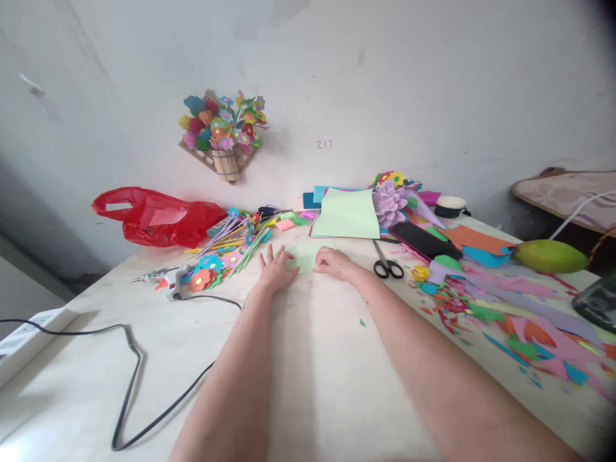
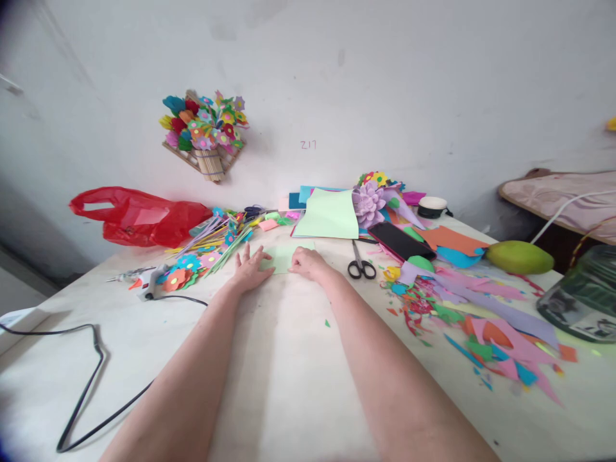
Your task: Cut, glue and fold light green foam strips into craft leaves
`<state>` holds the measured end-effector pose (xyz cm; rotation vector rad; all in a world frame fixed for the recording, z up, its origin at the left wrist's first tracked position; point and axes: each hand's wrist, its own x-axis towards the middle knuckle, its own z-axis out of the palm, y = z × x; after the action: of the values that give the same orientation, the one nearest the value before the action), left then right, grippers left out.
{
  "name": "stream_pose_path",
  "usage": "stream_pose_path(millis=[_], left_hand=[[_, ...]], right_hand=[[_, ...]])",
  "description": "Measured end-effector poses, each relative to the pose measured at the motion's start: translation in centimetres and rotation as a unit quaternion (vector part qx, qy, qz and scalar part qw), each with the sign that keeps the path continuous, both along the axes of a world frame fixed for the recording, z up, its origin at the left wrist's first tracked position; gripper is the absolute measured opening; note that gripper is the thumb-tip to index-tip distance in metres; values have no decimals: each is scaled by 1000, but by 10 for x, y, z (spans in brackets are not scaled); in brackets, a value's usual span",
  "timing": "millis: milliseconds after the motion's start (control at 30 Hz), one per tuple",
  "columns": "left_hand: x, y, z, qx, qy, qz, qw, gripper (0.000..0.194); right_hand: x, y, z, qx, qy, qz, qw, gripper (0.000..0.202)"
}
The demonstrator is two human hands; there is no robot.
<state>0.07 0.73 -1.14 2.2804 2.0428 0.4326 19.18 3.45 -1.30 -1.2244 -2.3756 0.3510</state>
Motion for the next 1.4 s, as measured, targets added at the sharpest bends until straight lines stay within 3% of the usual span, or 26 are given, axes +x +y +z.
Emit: stream_pose_path(millis=[133,400,1033,1167,1400], left_hand=[[6,-4,4,78,56,-58,994,45],[9,0,-5,-3,73,-97,993,52],[7,1,-3,-37,51,-84,994,58],[9,0,-3,-23,61,-77,995,67],[8,0,-5,29,92,-73,993,59]], right_hand=[[-12,-7,3,10,-6,25,1000,10],[-27,-12,6,25,-28,26,999,12],[4,-3,6,-18,-40,18,999,10],[1,-4,5,7,-32,10,999,9],[-14,-8,2,64,-40,-10,997,14]])
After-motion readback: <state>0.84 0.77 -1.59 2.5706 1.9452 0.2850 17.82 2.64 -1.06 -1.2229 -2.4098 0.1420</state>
